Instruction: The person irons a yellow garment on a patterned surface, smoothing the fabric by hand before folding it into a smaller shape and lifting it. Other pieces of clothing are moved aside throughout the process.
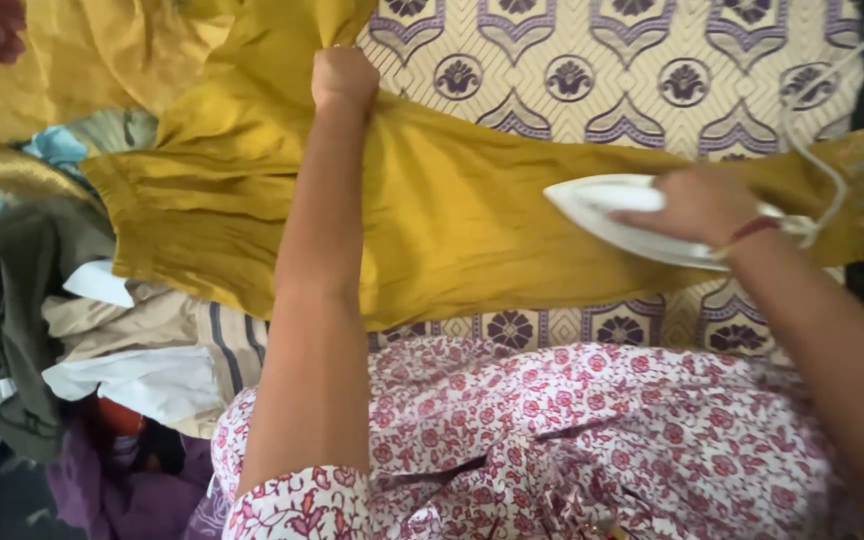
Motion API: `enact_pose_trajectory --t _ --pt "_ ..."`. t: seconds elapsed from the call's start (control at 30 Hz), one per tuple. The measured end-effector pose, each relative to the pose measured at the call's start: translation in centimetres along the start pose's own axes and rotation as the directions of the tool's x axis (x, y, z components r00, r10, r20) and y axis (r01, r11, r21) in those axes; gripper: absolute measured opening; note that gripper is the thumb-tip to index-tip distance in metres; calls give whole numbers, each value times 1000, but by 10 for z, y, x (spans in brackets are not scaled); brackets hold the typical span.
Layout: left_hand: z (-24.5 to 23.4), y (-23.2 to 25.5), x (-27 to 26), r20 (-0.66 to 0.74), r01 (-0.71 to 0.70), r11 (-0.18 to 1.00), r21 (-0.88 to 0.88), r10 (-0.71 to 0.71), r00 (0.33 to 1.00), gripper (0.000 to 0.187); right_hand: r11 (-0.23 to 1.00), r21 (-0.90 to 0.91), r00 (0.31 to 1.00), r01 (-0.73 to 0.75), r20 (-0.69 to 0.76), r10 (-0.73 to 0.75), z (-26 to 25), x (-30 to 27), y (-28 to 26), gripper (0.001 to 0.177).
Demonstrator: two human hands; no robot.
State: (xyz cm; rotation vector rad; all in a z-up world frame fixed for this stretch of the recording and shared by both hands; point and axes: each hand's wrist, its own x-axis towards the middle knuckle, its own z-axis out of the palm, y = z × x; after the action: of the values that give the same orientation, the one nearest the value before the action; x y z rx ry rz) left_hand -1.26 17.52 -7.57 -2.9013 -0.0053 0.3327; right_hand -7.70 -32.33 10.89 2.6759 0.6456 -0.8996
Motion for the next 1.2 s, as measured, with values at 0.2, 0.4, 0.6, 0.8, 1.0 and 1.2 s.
enact_pose_trajectory --t 0.2,0.4,0.6,0.8,1.0,1.2 --pt "-31 11 -34 -101 80 997 -6 -81 992 44 998 -36 997 -52 -60 50 4 23 -10 88" --pt "-55 61 -123 -113 115 990 85 -105 988 89 997 54 972 49 -233 -35 -39 65 -127 81" --pt "-96 84 -237 489 113 976 -184 -9 872 145 972 153 892 180 -442 -96 -82 108 -224 69" --pt "-74 89 -267 538 87 996 -35 -55 841 168 973 204 944 106 -327 -34 -63 87 -183 75" --pt "-76 92 -270 552 107 994 19 -99 828 176 968 240 969 -77 -212 130 -17 20 -72 82" --pt "-82 82 -287 573 164 986 10 -140 808 171 968 195 973 -157 -135 185 20 -10 9 89"
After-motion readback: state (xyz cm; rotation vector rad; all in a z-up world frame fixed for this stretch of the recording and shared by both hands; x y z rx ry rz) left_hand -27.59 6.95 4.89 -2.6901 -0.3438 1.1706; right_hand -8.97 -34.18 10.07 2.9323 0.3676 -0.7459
